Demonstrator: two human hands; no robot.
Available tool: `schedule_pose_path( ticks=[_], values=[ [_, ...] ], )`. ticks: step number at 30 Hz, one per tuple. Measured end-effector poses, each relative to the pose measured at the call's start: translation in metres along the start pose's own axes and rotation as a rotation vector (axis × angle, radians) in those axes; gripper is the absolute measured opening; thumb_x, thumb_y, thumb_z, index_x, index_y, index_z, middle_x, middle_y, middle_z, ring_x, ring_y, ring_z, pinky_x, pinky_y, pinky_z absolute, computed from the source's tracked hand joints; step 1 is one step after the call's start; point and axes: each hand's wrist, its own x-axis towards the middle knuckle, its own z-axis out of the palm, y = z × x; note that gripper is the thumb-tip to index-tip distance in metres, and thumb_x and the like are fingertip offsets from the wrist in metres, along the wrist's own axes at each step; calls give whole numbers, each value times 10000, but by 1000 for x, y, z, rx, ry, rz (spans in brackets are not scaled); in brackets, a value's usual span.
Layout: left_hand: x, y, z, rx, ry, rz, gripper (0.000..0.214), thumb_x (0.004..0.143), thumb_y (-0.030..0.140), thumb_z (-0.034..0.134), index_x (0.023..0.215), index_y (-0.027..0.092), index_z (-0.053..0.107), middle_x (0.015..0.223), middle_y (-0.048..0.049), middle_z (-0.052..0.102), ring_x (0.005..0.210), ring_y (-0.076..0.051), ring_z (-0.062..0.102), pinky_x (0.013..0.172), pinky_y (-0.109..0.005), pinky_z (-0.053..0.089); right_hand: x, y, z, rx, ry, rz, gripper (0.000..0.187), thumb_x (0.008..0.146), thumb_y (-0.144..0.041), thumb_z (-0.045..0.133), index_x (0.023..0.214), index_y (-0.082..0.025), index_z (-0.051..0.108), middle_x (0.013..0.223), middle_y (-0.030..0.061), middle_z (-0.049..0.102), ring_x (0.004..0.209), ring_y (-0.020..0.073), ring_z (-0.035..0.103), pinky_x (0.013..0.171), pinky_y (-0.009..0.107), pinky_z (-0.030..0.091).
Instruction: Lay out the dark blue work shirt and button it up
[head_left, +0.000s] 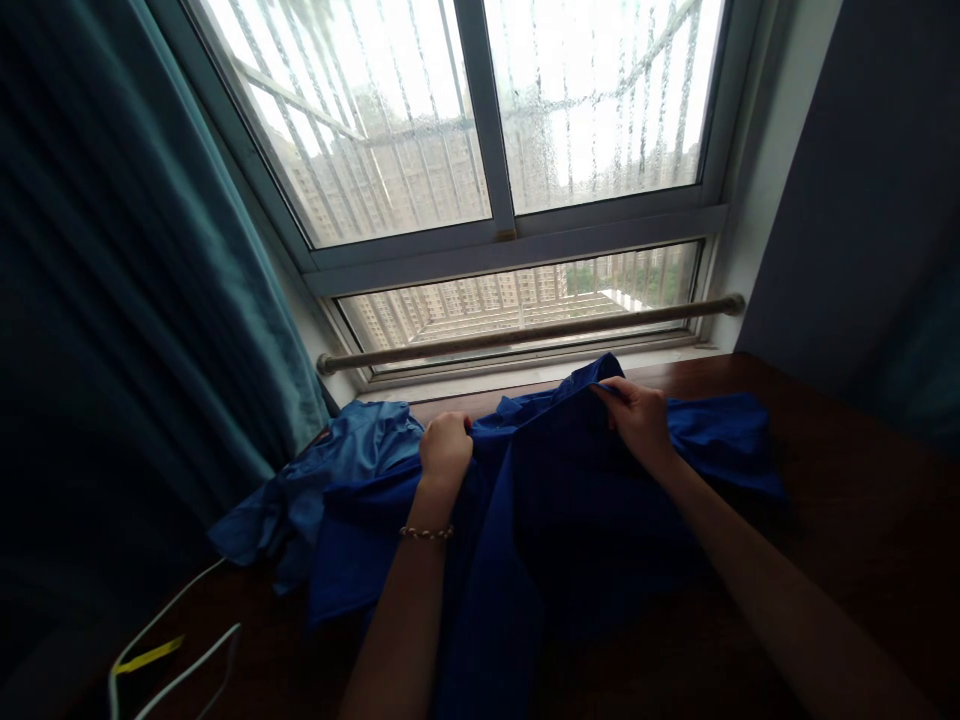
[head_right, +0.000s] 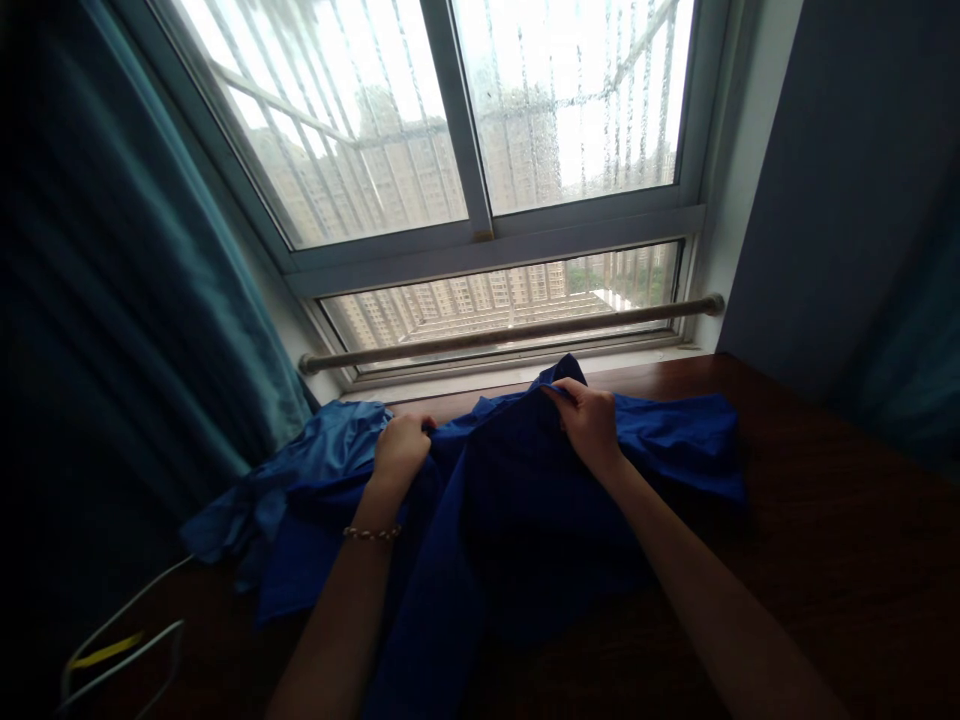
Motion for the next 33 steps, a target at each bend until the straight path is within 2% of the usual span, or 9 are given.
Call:
schedule_pose_path(
  ticks=[4, 7, 11, 15, 19, 24, 27, 29, 33],
  values=[
    [-6, 15, -5, 57, 152, 71, 251, 711, 47, 441, 768, 141, 666, 797, -126, 619, 839, -257, 542, 719, -328, 388, -3, -5, 3, 43, -17, 13, 331, 804, -452, 455, 737, -194, 652, 374, -38, 491, 394, 129, 516, 493, 228, 376],
    [-16, 42, -11, -202, 177, 296, 214, 780, 120, 447, 841, 159, 648, 883, -88, 614, 899, -208, 530, 816, -290, 375, -3, -6, 1, 87, -15, 45, 332, 799, -454, 465, 711, -188, 643, 372, -41, 485, 386, 122, 513, 483, 225, 378],
    [-34, 74, -14, -556, -62, 561, 224, 790, 346, 521, 858, 177, 649, 884, -52, 627, 830, -171, 556, 765, -233, 393, -1, -5, 1, 156, -24, 114, 351, 779, -478, 480, 694, -177, 638, 358, -43, 469, 351, 119, 489, 440, 228, 377],
    [-47, 85, -5, -567, -306, 671, 297, 698, 438, 603, 694, 145, 650, 626, -12, 601, 588, -131, 515, 567, -210, 364, 0, 0, 7, 345, -65, 247, 350, 753, -494, 499, 798, -175, 636, 423, -21, 540, 381, 151, 532, 388, 242, 399],
    [-43, 79, 2, -534, -308, 611, 195, 682, 323, 624, 639, 133, 635, 573, 1, 576, 557, -120, 494, 525, -205, 337, 0, 4, 13, 511, -31, 283, 300, 735, -453, 539, 851, -187, 619, 619, 23, 641, 523, 184, 606, 483, 289, 491],
    [-29, 62, -9, -597, -179, 393, 147, 662, 234, 595, 763, 146, 656, 716, -22, 629, 685, -152, 551, 627, -228, 386, 0, 5, 14, 438, 78, 179, 272, 787, -406, 488, 900, -191, 610, 760, 38, 660, 674, 198, 628, 643, 336, 519],
    [-24, 53, -17, -744, -332, 291, 188, 682, 299, 580, 692, 128, 658, 652, -22, 613, 645, -150, 549, 597, -234, 389, -1, 6, 15, 292, 71, 95, 245, 808, -368, 471, 929, -198, 598, 807, 39, 658, 717, 195, 624, 709, 346, 505],
    [-22, 49, -20, -923, -442, 219, 215, 669, 325, 607, 673, 116, 658, 703, -36, 625, 674, -152, 558, 613, -232, 402, -2, 6, 16, 208, -11, 30, 271, 795, -327, 504, 1032, -205, 552, 854, 44, 656, 761, 198, 623, 736, 340, 495],
    [-21, 45, -24, -1244, -614, 57, 235, 631, 328, 674, 698, 103, 657, 736, -56, 624, 675, -138, 565, 637, -232, 422, -9, 1, 17, 71, -224, -102, 573, 750, -245, 578, 1269, -220, 337, 879, 43, 642, 714, 181, 618, 684, 312, 494]
  ],
)
